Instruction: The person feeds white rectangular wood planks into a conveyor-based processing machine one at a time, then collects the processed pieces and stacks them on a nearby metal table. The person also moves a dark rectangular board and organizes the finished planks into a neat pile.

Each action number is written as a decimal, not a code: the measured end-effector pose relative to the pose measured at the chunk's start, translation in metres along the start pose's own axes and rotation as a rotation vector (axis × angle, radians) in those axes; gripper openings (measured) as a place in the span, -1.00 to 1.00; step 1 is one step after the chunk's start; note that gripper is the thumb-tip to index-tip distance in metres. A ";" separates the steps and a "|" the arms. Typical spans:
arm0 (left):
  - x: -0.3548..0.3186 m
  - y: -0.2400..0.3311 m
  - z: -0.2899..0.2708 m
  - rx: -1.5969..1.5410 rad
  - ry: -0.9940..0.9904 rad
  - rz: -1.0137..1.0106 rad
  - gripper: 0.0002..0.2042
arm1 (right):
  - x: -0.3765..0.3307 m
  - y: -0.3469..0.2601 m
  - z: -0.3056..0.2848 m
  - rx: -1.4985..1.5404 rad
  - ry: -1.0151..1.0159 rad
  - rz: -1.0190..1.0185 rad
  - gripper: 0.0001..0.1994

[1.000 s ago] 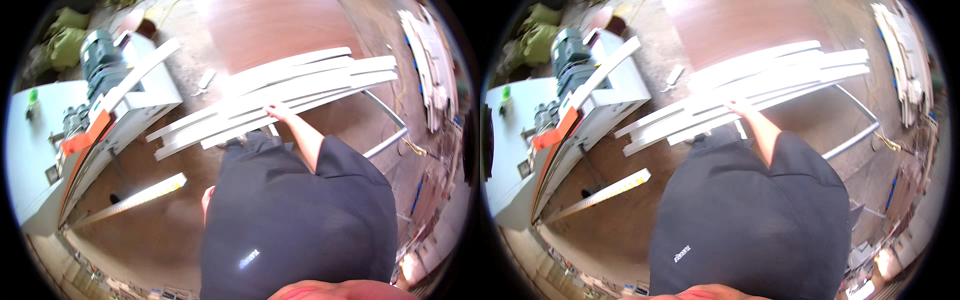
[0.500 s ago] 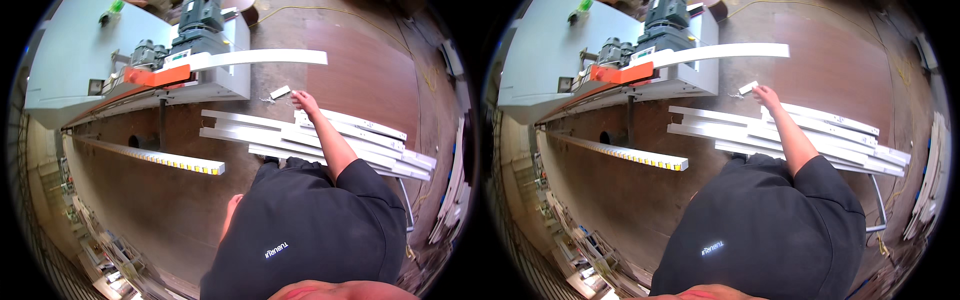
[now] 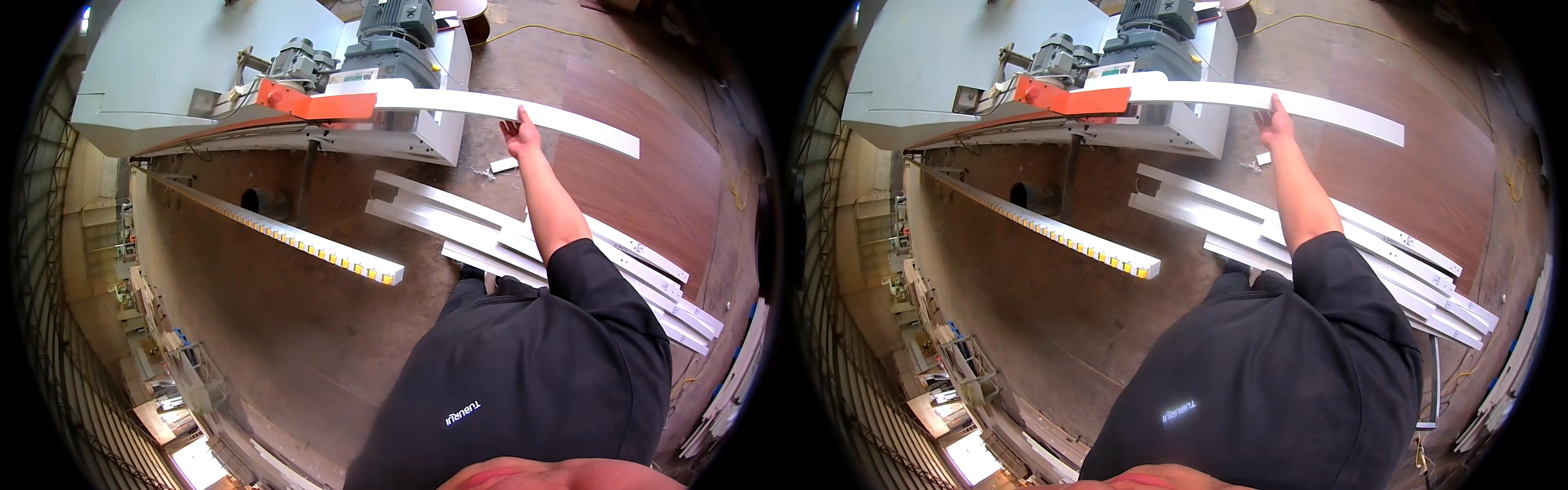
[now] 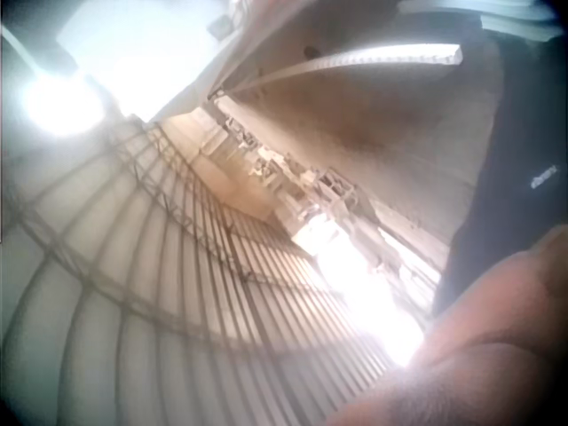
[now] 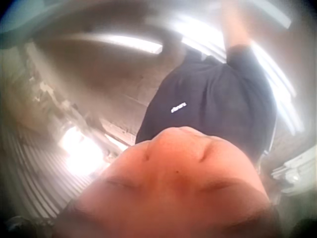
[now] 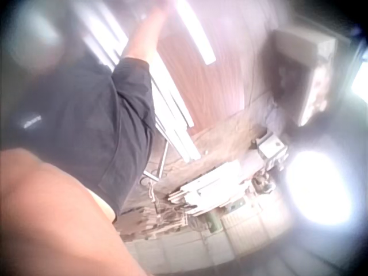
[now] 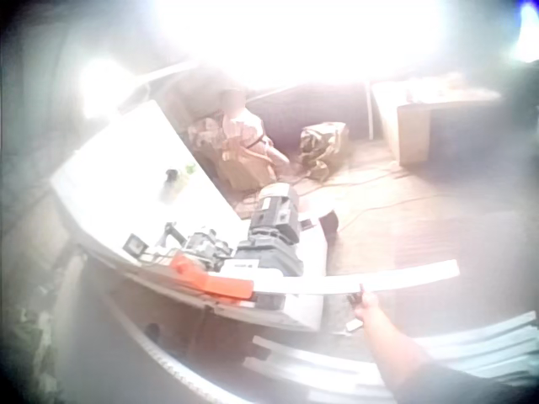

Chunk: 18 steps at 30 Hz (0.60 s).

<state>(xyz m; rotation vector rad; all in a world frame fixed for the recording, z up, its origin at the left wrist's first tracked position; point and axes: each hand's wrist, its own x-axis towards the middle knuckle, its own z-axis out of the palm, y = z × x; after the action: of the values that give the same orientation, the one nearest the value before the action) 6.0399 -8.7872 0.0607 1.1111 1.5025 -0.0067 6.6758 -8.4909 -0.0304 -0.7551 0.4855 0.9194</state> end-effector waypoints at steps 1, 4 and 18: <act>-0.001 -0.001 0.003 -0.013 0.003 0.001 -0.71 | -0.002 -0.002 -0.005 -0.038 -0.022 -0.037 -0.50; 0.003 0.003 -0.001 -0.027 -0.004 0.036 -0.72 | -0.007 -0.022 -0.041 -0.029 -0.026 -0.084 -0.67; 0.100 0.100 -0.013 0.217 -0.141 0.279 -0.73 | -0.142 -0.174 -0.226 0.668 -0.213 -0.377 -0.46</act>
<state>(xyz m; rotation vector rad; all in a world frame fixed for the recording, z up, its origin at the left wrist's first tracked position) 6.1089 -8.6640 0.0437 1.4577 1.2323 -0.0551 6.7342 -8.8040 -0.0184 -0.1238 0.4070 0.4288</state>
